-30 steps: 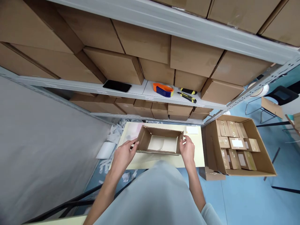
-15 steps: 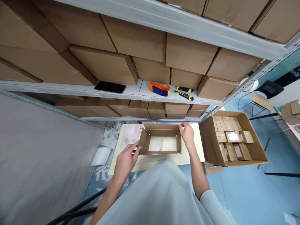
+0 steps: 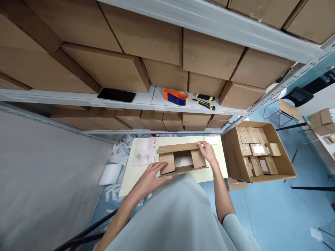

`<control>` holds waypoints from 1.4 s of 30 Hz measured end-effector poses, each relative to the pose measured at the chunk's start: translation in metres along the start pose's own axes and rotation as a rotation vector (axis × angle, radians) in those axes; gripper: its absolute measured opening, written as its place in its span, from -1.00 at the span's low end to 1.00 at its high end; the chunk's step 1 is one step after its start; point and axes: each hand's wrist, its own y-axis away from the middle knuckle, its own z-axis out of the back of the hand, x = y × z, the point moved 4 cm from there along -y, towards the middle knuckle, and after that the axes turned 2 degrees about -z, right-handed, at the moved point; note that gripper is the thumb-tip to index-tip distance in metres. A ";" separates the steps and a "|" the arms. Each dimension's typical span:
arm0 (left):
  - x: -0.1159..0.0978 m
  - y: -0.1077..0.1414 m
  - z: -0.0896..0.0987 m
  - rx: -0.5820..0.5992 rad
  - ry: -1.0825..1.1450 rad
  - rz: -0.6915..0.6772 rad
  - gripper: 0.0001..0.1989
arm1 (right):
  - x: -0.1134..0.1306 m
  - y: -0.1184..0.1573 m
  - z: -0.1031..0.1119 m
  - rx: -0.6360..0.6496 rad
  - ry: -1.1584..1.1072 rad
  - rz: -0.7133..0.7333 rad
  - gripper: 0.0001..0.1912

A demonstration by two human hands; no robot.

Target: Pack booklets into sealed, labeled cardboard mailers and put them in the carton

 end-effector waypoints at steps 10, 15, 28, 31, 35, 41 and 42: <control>0.016 -0.016 -0.009 -0.235 0.019 0.060 -0.33 | -0.041 0.029 0.008 0.067 -0.012 0.009 -0.64; 0.029 -0.027 -0.022 -0.148 0.050 0.103 -0.46 | -0.056 0.037 0.006 0.209 -0.144 -0.012 -0.52; 0.016 -0.036 -0.026 -0.263 -0.032 0.137 -0.54 | -0.061 0.059 -0.026 -0.145 -0.073 0.027 -0.58; 0.010 -0.034 -0.020 -0.263 -0.082 0.140 -0.57 | -0.056 0.065 -0.029 -0.199 -0.075 0.026 -0.58; 0.005 -0.038 -0.019 -0.252 -0.110 0.169 -0.61 | -0.058 0.062 -0.030 -0.216 -0.103 0.023 -0.60; 0.009 -0.046 -0.031 -0.300 -0.076 0.181 -0.63 | -0.070 0.053 -0.034 -0.217 -0.037 0.040 -0.60; 0.010 -0.046 -0.032 -0.303 -0.071 0.184 -0.63 | -0.070 0.053 -0.035 -0.216 -0.011 0.051 -0.61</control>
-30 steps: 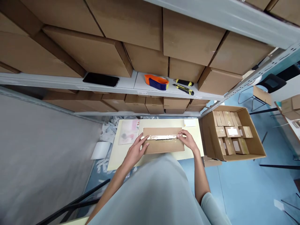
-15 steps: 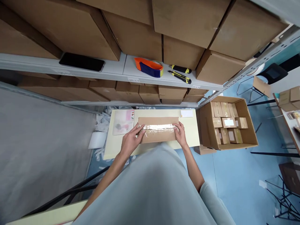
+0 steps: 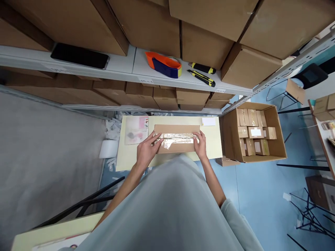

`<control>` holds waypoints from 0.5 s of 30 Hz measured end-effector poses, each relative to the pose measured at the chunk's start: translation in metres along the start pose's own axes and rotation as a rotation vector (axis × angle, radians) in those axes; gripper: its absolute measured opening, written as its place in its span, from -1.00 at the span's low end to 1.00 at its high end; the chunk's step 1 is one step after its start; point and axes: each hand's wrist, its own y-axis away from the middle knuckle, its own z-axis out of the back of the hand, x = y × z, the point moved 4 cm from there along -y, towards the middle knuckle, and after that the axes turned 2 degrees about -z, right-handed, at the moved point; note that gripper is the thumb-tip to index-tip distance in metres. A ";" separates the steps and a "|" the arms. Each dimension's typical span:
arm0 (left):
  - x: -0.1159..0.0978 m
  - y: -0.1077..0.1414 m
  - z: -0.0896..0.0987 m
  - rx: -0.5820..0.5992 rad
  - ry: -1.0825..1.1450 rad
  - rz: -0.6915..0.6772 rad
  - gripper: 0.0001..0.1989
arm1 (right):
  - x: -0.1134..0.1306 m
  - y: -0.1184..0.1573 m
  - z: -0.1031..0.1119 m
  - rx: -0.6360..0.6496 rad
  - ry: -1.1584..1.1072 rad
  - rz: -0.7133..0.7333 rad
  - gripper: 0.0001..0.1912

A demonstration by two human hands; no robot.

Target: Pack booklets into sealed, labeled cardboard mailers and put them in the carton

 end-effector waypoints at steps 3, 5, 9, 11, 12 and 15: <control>0.004 -0.003 -0.001 0.004 0.005 0.000 -0.62 | 0.001 0.000 -0.001 0.014 0.058 0.027 -0.61; 0.007 -0.005 -0.001 0.013 0.010 -0.018 -0.62 | 0.003 0.001 -0.001 0.020 0.080 0.031 -0.60; 0.016 -0.010 0.002 0.017 0.021 -0.097 -0.61 | 0.011 0.005 -0.001 0.010 0.120 0.063 -0.58; 0.021 -0.013 0.003 0.002 0.010 -0.133 -0.61 | 0.018 0.006 -0.002 -0.005 0.158 0.092 -0.58; 0.022 -0.015 0.004 -0.013 -0.005 -0.154 -0.61 | 0.022 0.005 -0.002 -0.024 0.183 0.107 -0.59; 0.020 -0.027 0.008 -0.098 -0.055 -0.240 -0.66 | 0.038 -0.003 -0.003 -0.090 0.234 0.181 -0.66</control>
